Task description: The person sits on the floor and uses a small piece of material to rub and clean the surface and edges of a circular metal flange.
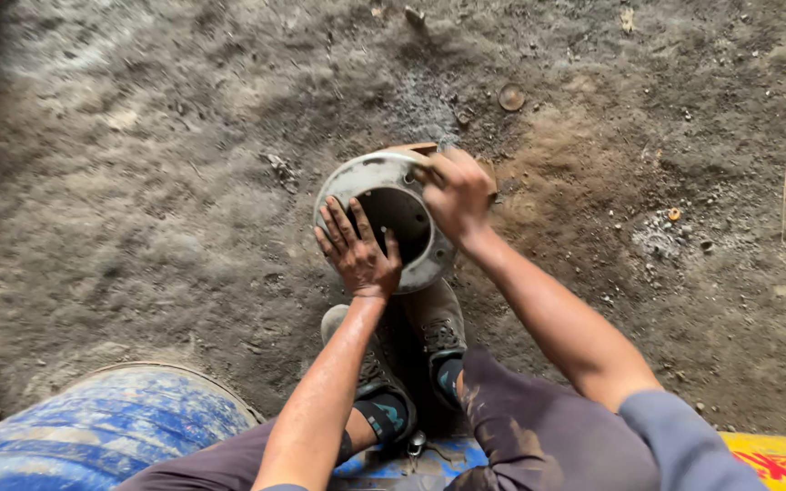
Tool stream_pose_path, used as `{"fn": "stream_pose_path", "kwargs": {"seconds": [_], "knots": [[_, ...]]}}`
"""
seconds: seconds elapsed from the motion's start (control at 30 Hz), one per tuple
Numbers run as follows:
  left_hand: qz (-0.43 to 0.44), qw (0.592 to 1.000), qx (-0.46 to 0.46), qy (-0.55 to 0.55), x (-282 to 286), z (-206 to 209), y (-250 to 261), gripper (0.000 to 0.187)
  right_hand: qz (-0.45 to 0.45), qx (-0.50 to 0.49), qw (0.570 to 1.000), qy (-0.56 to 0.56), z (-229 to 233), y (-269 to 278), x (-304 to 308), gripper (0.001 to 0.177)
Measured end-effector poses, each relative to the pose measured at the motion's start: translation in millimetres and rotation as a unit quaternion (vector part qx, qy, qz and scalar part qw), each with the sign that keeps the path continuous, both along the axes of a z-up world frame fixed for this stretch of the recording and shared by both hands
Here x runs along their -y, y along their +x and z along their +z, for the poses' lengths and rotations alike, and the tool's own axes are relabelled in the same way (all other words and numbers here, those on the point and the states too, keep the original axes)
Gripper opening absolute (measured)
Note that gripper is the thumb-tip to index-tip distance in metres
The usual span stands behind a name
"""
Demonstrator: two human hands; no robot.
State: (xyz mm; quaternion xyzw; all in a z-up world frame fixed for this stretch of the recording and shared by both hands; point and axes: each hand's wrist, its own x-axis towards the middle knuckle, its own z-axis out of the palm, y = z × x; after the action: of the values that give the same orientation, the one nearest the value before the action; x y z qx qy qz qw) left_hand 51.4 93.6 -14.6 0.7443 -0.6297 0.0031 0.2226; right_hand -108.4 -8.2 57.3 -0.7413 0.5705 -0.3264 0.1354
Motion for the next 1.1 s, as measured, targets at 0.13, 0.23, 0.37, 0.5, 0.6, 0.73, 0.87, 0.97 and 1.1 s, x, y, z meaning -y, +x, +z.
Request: {"fn": "stream_pose_path", "kwargs": {"seconds": [0.13,0.23,0.37,0.5,0.6,0.73,0.87,0.97,1.1], "knots": [[0.002,1.000,-0.011,-0.004,1.5,2.1,-2.9,0.075,0.057,0.042,0.997,0.034,-1.5,21.5,36.1,0.014],[0.006,1.000,-0.011,-0.006,0.3,0.4,-0.1,0.074,-0.002,0.118,0.993,0.001,-11.1,-6.1,5.0,0.011],[0.006,1.000,-0.008,-0.003,-0.6,-2.7,0.1,0.073,-0.124,0.280,0.947,0.095,-21.2,-29.3,-58.5,0.013],[0.009,1.000,0.007,0.002,-0.8,-3.0,-2.6,0.072,-0.148,0.275,0.937,0.154,-9.8,-23.0,-41.7,0.008],[0.022,1.000,0.009,0.000,0.1,-3.8,-6.0,0.073,-0.042,0.171,0.964,0.198,12.2,-7.8,14.8,0.006],[0.029,0.999,0.012,0.001,-1.6,-5.1,-8.7,0.074,0.037,0.218,0.901,0.372,31.4,-10.9,57.1,0.008],[0.028,1.000,0.013,0.007,-0.5,-5.2,-7.3,0.073,-0.030,0.222,0.948,0.226,10.2,-23.4,-0.2,0.007],[0.023,1.000,0.002,0.005,-0.8,-6.0,-6.5,0.074,-0.154,0.290,0.915,0.236,-9.0,-36.3,-58.9,0.011],[0.014,1.000,0.001,0.003,-1.0,-5.5,-6.5,0.075,-0.120,0.290,0.932,0.181,-11.2,-39.4,-53.0,0.012]]}}
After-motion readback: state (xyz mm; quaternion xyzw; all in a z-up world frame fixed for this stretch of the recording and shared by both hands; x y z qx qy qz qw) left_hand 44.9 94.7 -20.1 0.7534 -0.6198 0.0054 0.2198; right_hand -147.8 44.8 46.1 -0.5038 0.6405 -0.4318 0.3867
